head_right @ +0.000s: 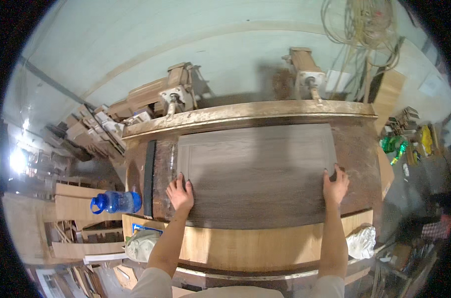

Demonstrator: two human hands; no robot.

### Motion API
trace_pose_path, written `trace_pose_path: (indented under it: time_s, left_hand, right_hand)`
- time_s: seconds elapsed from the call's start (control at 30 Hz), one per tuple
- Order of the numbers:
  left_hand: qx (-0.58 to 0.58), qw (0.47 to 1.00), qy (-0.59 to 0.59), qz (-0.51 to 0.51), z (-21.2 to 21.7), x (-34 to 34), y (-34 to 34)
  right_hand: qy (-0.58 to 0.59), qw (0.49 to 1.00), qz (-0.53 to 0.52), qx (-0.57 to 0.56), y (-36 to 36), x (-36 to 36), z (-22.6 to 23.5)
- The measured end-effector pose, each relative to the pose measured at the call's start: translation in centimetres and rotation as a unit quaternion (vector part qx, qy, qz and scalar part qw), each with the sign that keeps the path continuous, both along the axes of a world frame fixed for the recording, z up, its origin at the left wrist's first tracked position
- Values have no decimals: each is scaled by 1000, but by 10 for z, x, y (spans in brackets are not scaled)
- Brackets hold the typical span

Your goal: The person picks up a wooden panel from a stack, places it on a machine for processing, and then moves it to a different stack, repeating this action for multiple panels.

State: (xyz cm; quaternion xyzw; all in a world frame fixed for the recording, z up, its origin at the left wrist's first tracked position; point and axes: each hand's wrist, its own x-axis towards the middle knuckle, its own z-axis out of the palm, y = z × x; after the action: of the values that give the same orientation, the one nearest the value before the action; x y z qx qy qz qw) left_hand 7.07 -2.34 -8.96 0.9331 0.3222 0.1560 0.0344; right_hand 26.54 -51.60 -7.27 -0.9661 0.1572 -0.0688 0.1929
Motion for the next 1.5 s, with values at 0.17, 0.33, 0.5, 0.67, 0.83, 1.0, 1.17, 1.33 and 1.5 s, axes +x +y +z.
trace_pose_path:
  time_s: [0.17,0.33,0.5,0.67,0.83,1.0,1.17,1.33,1.5]
  left_hand:
    - [-5,1000,30,4,0,1,-2]
    - [-23,1000,18,-5,-1,1,-2]
    - [-28,999,7,-27,-1,1,-3]
    - [-27,1000,9,-8,-1,1,-5]
    - [-25,999,-4,-22,-2,1,-5]
    - [-21,1000,-6,-20,-2,1,-1]
    - [-36,999,-12,-5,1,1,-5]
    - [-74,997,14,-3,3,10,9]
    - [-356,930,26,89,12,45,58]
  right_hand:
    - [-48,999,25,-5,-9,-1,-5]
    - [-45,999,6,22,-8,-3,-8]
    - [-56,998,4,30,-6,-4,-1]
    - [-49,998,6,36,-7,-5,-1]
    - [-72,997,10,26,-4,-4,-1]
    - [-72,997,11,25,-1,-1,1]
    - [-41,999,-4,28,-2,-1,-2]
    - [-13,1000,10,17,-14,21,-6]
    - [93,992,-27,86,-19,59,-17]
